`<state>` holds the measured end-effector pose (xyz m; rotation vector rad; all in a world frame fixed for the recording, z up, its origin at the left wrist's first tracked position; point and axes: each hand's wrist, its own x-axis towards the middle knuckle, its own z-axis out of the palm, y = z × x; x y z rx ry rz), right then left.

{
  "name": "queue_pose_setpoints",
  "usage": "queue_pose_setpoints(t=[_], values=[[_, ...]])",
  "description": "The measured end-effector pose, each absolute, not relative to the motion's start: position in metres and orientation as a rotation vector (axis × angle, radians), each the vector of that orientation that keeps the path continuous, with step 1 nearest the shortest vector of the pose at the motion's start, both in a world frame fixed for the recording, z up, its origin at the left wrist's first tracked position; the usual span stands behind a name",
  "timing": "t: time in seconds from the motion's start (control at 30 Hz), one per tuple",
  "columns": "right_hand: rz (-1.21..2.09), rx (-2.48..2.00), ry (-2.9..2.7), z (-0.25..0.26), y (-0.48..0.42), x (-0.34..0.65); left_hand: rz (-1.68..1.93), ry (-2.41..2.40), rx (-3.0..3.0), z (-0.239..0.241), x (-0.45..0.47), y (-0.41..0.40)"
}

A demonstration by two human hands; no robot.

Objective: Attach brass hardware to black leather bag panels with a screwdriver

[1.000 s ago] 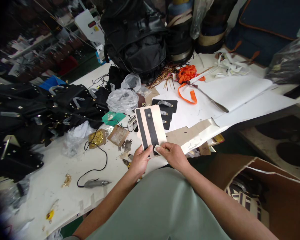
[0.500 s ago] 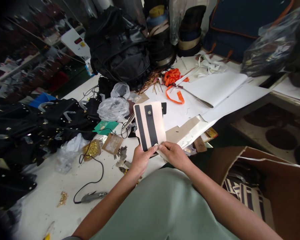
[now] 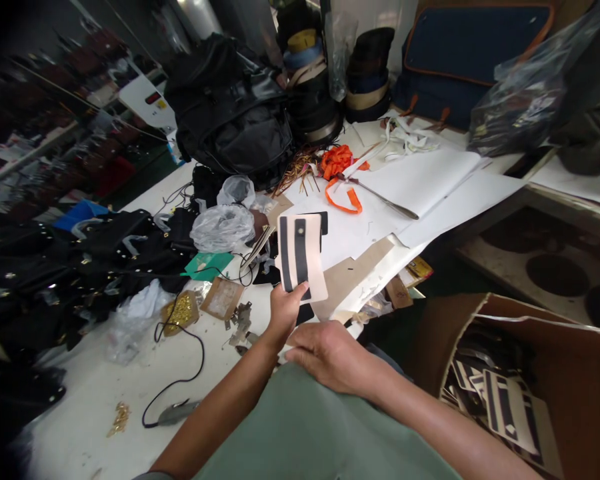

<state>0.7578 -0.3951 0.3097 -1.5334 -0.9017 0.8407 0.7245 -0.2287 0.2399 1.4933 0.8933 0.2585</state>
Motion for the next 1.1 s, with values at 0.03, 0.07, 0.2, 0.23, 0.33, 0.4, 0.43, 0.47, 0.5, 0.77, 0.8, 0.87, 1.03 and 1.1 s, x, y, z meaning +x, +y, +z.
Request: queue_pose_setpoints(t=[0.03, 0.07, 0.2, 0.23, 0.33, 0.4, 0.43, 0.47, 0.5, 0.77, 0.8, 0.87, 1.03, 1.1], values=[[0.793, -1.568, -0.783, 0.31, -0.396, 0.764, 0.248, 0.887, 1.479, 0.238, 0.725, -0.224], [0.715, -1.622, -0.618, 0.306, -0.397, 0.772, 0.23, 0.869, 1.464, 0.238, 0.724, -0.222], [0.447, -1.716, -0.2, 0.282, -0.407, 0.815, 0.093, 0.699, 1.401, 0.243, 0.711, -0.228], [0.477, -1.694, -0.164, 0.277, -0.409, 0.821, 0.049, 0.65, 1.4, 0.245, 0.707, -0.231], [0.693, -1.577, -0.099, 0.273, -0.411, 0.825, -0.112, 0.534, 1.478, 0.253, 0.696, -0.234], [0.748, -1.555, -0.117, 0.273, -0.409, 0.819, -0.231, 0.496, 1.584, 0.258, 0.694, -0.227], [0.742, -1.569, -0.134, 0.274, -0.408, 0.816, -0.254, 0.493, 1.639, 0.261, 0.694, -0.223], [0.729, -1.588, -0.144, 0.274, -0.407, 0.813, -0.238, 0.502, 1.689, 0.264, 0.695, -0.217], [0.717, -1.602, -0.147, 0.274, -0.406, 0.811, -0.181, 0.519, 1.733, 0.267, 0.697, -0.212], [0.682, -1.652, -0.218, 0.277, -0.399, 0.804, 0.054, 0.512, 1.262, 0.295, 0.739, -0.204], [0.679, -1.667, -0.224, 0.277, -0.399, 0.804, 0.041, 0.499, 1.239, 0.297, 0.744, -0.205], [0.623, -1.696, -0.219, 0.277, -0.401, 0.805, 0.022, 0.474, 1.275, 0.299, 0.752, -0.206], [0.118, -1.737, -0.219, 0.283, -0.408, 0.807, 0.076, 0.438, 1.538, 0.299, 0.758, -0.206], [0.132, -1.759, -0.262, 0.29, -0.408, 0.806, 0.064, 0.399, 1.617, 0.301, 0.758, -0.208]])
